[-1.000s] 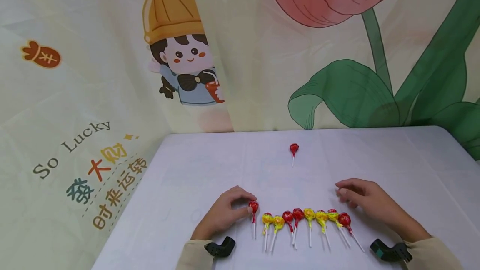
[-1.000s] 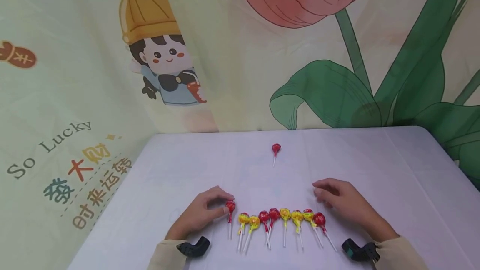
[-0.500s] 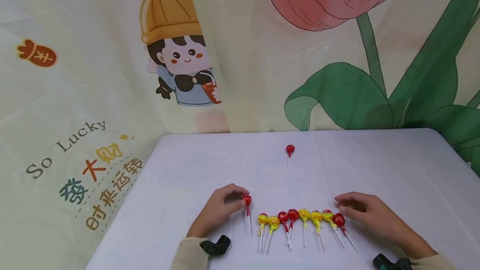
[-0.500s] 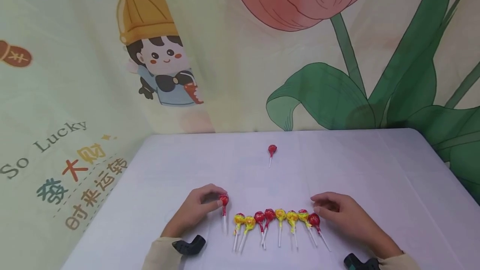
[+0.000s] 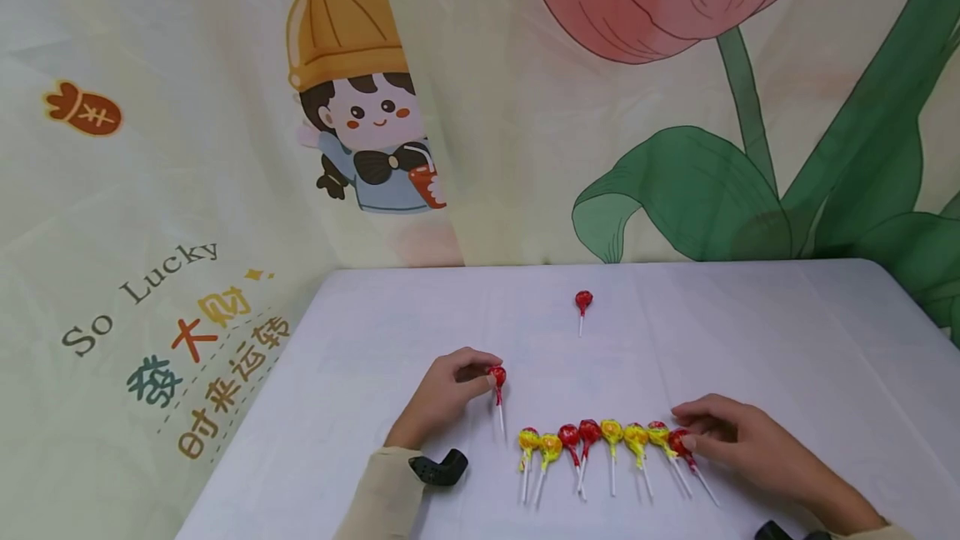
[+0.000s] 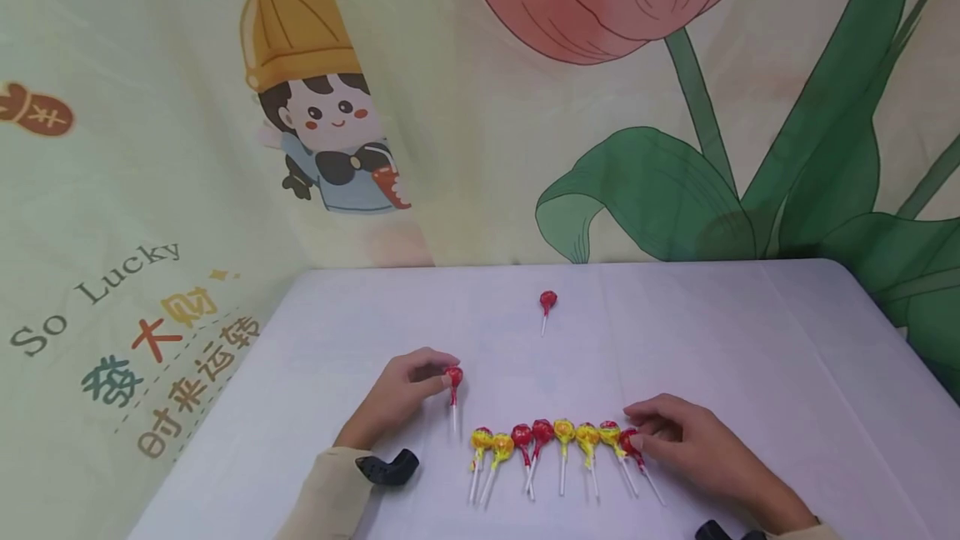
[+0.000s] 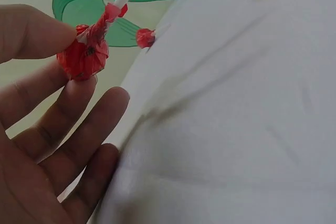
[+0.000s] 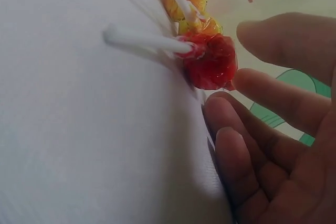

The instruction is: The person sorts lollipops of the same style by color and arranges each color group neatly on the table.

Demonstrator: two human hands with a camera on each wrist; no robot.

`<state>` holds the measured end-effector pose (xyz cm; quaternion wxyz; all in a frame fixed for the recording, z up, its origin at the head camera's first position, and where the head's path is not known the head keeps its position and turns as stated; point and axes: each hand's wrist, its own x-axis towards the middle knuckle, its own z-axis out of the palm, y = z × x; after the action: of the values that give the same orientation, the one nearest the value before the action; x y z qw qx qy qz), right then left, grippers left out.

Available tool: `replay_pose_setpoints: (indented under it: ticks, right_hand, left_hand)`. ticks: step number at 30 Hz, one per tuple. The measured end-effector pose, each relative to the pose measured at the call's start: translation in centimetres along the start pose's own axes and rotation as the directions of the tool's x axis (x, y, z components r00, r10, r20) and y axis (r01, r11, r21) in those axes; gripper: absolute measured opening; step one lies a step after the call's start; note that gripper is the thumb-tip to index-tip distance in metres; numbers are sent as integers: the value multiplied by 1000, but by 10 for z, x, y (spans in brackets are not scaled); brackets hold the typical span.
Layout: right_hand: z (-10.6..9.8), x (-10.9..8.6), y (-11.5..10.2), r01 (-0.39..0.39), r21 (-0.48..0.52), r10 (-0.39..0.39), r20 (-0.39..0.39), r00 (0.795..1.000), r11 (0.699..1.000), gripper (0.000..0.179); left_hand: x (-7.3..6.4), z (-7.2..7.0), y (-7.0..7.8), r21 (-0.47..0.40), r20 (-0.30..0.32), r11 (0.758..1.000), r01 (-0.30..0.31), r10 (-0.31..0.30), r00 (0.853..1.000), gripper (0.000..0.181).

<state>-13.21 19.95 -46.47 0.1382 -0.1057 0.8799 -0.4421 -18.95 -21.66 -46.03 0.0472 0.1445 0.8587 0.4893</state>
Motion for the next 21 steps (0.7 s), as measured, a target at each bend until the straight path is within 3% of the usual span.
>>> replay_pose_setpoints:
  ticks: [10,15,21]
  right_hand:
    - [-2,1,1,32,1,-32,17,999,999,38]
    - [-2,1,3,67,-3,-67,27,997,998,37]
    - [-1,-1,7,84,-21,-83,29,996,996,29]
  left_hand:
    - [23,5,6,-1,-43,999,52,-52,998,28]
    - [35,13,8,-10,-80,999,49,-49,996,30]
    - [45,22,11,-29,-77,998,62,-64,995,31]
